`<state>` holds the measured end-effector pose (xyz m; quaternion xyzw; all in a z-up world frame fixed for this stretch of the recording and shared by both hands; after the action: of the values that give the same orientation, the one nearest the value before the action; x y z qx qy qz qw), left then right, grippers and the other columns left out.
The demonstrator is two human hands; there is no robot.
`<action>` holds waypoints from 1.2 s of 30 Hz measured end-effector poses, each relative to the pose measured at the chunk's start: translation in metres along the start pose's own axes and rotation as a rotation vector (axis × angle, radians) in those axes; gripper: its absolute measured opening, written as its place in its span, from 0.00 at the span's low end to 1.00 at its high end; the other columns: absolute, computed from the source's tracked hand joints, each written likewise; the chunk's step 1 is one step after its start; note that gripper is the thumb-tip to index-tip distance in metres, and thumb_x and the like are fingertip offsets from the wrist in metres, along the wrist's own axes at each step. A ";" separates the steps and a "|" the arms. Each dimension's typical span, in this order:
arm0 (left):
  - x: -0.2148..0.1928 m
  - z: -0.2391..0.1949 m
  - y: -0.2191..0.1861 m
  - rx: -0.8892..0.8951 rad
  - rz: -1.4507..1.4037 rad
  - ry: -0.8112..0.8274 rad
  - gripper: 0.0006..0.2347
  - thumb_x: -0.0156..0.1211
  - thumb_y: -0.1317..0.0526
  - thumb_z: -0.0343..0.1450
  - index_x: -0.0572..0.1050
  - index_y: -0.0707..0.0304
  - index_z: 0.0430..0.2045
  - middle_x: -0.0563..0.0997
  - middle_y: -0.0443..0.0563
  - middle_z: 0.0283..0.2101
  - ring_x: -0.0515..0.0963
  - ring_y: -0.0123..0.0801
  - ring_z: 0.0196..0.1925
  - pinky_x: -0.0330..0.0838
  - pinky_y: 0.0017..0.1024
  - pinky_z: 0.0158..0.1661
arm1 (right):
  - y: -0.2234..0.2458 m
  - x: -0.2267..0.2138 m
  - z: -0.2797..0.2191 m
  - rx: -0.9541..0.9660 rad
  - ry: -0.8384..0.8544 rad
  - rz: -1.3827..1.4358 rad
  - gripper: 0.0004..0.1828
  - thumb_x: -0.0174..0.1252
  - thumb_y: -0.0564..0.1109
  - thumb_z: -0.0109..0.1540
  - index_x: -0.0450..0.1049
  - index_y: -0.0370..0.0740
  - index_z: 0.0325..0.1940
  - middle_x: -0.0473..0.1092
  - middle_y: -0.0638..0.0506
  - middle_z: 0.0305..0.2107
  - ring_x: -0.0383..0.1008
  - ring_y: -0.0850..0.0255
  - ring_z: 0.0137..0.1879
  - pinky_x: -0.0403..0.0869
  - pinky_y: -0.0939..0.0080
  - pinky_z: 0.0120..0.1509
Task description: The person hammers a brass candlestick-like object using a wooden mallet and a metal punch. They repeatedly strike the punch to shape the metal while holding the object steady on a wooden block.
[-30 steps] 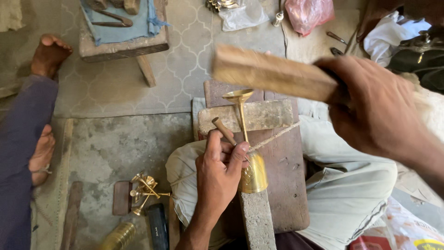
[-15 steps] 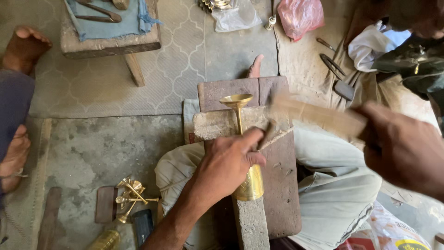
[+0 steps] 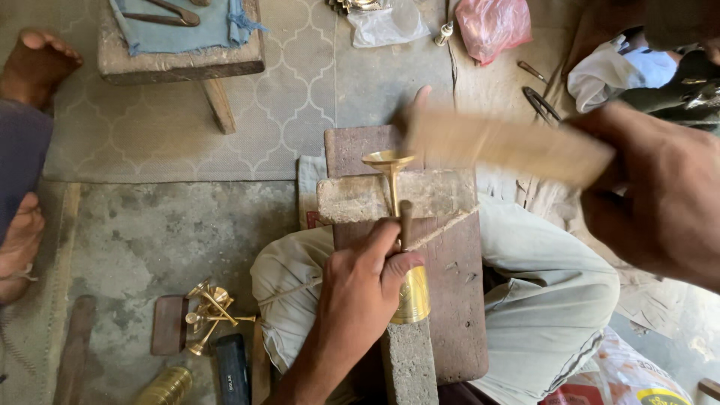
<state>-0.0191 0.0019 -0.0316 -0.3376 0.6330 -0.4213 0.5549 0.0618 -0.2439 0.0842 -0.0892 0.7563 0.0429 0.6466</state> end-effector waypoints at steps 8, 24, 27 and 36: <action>-0.001 -0.016 -0.003 -0.070 -0.009 -0.177 0.13 0.60 0.54 0.74 0.71 0.66 0.32 0.82 0.55 0.26 0.85 0.40 0.25 0.75 0.37 0.25 | 0.032 -0.026 0.012 -0.151 -0.052 -0.170 0.28 0.62 0.39 0.53 0.72 0.46 0.59 0.77 0.48 0.33 0.81 0.51 0.38 0.78 0.50 0.46; 0.002 -0.016 -0.006 0.093 0.100 -0.079 0.13 0.64 0.56 0.72 0.73 0.70 0.36 0.81 0.58 0.28 0.82 0.40 0.24 0.73 0.36 0.24 | 0.012 -0.009 -0.015 -0.175 -0.096 0.033 0.22 0.61 0.32 0.47 0.77 0.41 0.45 0.77 0.46 0.34 0.79 0.49 0.41 0.77 0.49 0.50; 0.001 -0.011 -0.005 0.070 0.048 -0.096 0.10 0.63 0.58 0.73 0.73 0.67 0.34 0.83 0.55 0.28 0.84 0.36 0.23 0.75 0.31 0.22 | 0.007 -0.007 -0.019 -0.184 -0.145 0.056 0.22 0.63 0.32 0.47 0.78 0.39 0.45 0.77 0.45 0.34 0.79 0.49 0.40 0.76 0.50 0.49; -0.002 -0.007 -0.011 0.050 0.014 -0.109 0.11 0.64 0.59 0.73 0.71 0.68 0.37 0.84 0.54 0.27 0.85 0.38 0.26 0.75 0.34 0.23 | 0.003 -0.020 -0.009 -0.265 -0.301 0.188 0.26 0.66 0.29 0.49 0.73 0.34 0.52 0.75 0.40 0.37 0.79 0.46 0.42 0.76 0.52 0.46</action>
<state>-0.0260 0.0005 -0.0201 -0.3414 0.5934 -0.4141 0.5998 0.0555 -0.2406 0.1047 -0.0953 0.6439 0.2150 0.7281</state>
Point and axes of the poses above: each hand's wrist, its own z-axis towards the middle knuckle, its own x-axis out of the palm, y = z × x, the point moved 4 cm from there along z, towards the middle knuckle
